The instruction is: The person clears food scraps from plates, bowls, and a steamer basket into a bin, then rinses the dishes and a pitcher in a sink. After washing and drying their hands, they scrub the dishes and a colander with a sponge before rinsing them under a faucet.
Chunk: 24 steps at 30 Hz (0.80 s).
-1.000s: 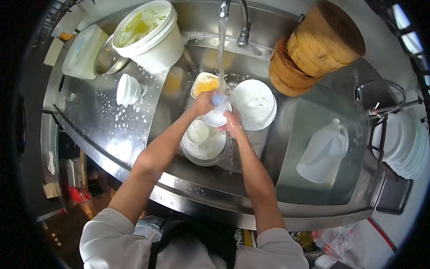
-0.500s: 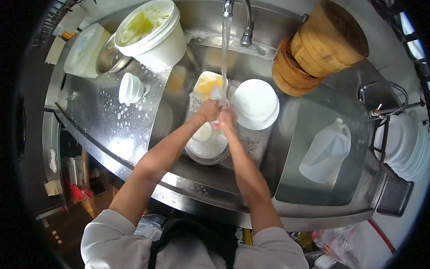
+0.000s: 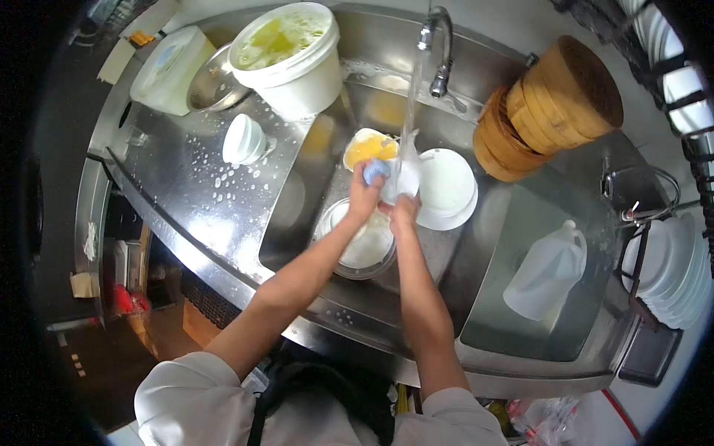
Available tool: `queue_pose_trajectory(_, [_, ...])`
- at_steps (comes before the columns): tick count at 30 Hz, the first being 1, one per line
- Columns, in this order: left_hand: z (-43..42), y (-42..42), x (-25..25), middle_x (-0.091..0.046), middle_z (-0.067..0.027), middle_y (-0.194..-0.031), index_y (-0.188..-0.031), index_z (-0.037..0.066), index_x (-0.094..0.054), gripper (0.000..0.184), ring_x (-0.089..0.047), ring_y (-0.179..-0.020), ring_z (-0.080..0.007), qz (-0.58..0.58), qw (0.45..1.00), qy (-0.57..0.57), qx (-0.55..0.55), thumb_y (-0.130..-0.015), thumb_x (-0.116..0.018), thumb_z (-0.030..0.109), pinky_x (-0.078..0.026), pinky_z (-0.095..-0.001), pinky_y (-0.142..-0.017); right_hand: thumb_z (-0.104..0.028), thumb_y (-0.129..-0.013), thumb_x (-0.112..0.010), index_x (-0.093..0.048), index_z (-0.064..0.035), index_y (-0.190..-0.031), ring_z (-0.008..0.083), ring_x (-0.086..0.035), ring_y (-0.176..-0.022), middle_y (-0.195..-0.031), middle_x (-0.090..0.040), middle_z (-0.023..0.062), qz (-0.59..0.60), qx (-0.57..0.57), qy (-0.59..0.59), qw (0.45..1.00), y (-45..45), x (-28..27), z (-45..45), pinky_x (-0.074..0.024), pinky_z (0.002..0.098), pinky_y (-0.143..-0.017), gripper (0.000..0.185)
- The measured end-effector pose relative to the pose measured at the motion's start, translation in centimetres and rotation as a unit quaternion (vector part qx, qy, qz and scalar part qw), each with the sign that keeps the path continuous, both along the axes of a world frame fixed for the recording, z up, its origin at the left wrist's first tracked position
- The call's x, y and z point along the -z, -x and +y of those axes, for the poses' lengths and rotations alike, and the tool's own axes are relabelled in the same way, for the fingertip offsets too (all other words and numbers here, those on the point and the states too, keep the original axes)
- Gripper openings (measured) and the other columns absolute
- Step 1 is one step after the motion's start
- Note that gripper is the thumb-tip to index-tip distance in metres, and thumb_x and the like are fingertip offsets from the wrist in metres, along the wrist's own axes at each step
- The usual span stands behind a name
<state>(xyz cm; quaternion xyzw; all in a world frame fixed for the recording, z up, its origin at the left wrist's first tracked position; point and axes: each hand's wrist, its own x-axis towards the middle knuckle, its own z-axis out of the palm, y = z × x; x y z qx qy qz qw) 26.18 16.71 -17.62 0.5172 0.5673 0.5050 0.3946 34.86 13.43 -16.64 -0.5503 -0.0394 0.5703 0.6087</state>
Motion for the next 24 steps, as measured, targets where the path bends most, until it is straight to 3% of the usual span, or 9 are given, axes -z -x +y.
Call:
queue_pose_trajectory(4, [2.4,5.9,-8.3,-0.063,-0.0126,-0.082,-0.104,0.0,-0.056,0.038,-0.062,-0.068,-0.022,-0.357,0.857,0.337,0.16,-0.086,-0.055,0.034,-0.052,-0.0329,-0.062,-0.007,-0.086,-0.044,-0.049,0.0002,-0.115,0.0229,-0.059,-0.062,-0.084,-0.06,0.0131,0.191,-0.277,-0.001,0.942,1.2,-2.9,-1.8,-0.0458,0.0276,-0.048,0.03])
queue_pose_trajectory(7, [1.1,8.5,-9.5,-0.063,-0.0134,-0.081,-0.102,0.0,-0.057,0.045,-0.061,-0.064,-0.0229,-0.52,0.813,0.259,0.037,-0.089,-0.049,0.043,-0.051,-0.0367,-0.056,-0.01,-0.087,-0.046,-0.053,0.0004,-0.108,0.0194,-0.055,-0.051,-0.074,-0.06,0.0105,0.124,-0.264,-0.063,0.954,6.4,-6.6,-0.7,-0.0405,0.0234,-0.041,0.024])
queue_pose_trajectory(9, [-0.4,13.5,-9.4,-0.062,-0.012,-0.084,-0.107,0.004,-0.055,0.044,-0.061,-0.068,-0.0219,-0.561,0.773,0.205,0.214,-0.092,-0.044,0.044,-0.051,-0.0367,-0.054,-0.011,-0.087,-0.046,-0.054,0.0009,-0.108,0.0189,-0.055,-0.049,-0.076,-0.061,0.0114,0.02,-0.288,-0.069,0.955,9.3,-7.7,1.3,-0.0392,0.0231,-0.039,0.026])
queue_pose_trajectory(12, [-2.9,16.1,-17.2,-0.061,-0.0085,-0.096,-0.117,0.006,-0.05,0.038,-0.062,-0.082,-0.0189,-0.456,0.867,0.184,-0.075,-0.093,-0.049,0.035,-0.052,-0.0335,-0.066,-0.013,-0.086,-0.046,-0.056,0.0063,-0.102,0.0232,-0.06,-0.05,-0.079,-0.063,0.0193,-0.183,-0.217,-0.139,0.949,14.1,-13.8,5.2,-0.0409,0.0297,-0.036,0.027])
queue_pose_trajectory(13, [-3.4,19.0,-18.8,-0.061,-0.0079,-0.099,-0.117,0.005,-0.051,0.039,-0.062,-0.086,-0.0187,-0.417,0.897,0.136,-0.048,-0.092,-0.05,0.035,-0.051,-0.0336,-0.068,-0.012,-0.086,-0.046,-0.053,0.0075,-0.102,0.031,-0.063,-0.055,-0.082,-0.062,0.0271,-0.47,-0.122,-0.314,0.816,15.8,-11.3,8.3,-0.0457,0.0368,-0.041,0.026])
queue_pose_trajectory(15, [-2.5,22.9,-23.4,-0.061,-0.0065,-0.09,-0.109,0.002,-0.056,0.039,-0.058,-0.077,-0.0143,-0.241,0.961,-0.002,-0.134,-0.091,-0.052,0.037,-0.047,-0.0277,-0.063,-0.01,-0.083,-0.049,-0.047,0.0059,-0.102,0.0382,-0.064,-0.079,-0.086,-0.061,0.0286,-0.344,-0.333,-0.104,0.872,18.5,-20.2,9.3,-0.0496,0.0465,-0.072,0.025])
queue_pose_trajectory(17, [0.7,27.0,-26.3,-0.06,-0.0052,-0.089,-0.106,0.002,-0.056,0.04,-0.055,-0.076,-0.0117,-0.16,0.976,-0.087,-0.121,-0.09,-0.053,0.039,-0.044,-0.0265,-0.065,-0.014,-0.083,-0.052,-0.047,0.0076,-0.105,0.0385,-0.062,-0.092,-0.091,-0.061,0.0283,-0.462,-0.387,-0.117,0.789,21.7,-20.1,11.8,-0.0483,0.0468,-0.08,0.031])
queue_pose_trajectory(21, [10.8,26.0,-30.4,-0.061,-0.0176,-0.105,-0.12,0.001,-0.053,0.051,-0.058,-0.098,-0.0286,0.118,0.983,-0.136,-0.025,-0.082,-0.06,0.036,-0.043,-0.0343,-0.088,-0.024,-0.08,-0.059,-0.049,0.0097,-0.107,0.039,-0.06,-0.098,-0.1,-0.063,0.0217,-0.616,-0.417,-0.087,0.663,25.7,-20.1,14.0,-0.0471,0.0448,-0.085,0.044])
queue_pose_trajectory(24, [19.5,22.0,-27.7,-0.06,-0.0228,-0.104,-0.111,0.006,-0.06,0.045,-0.058,-0.092,-0.0365,0.381,0.866,-0.323,0.022,-0.079,-0.061,0.037,-0.046,-0.0413,-0.082,-0.026,-0.08,-0.062,-0.051,0.0059,-0.107,0.0344,-0.063,-0.092,-0.098,-0.065,0.0182,-0.602,-0.441,-0.124,0.654,26.0,-17.6,15.3,-0.0502,0.0413,-0.077,0.043])
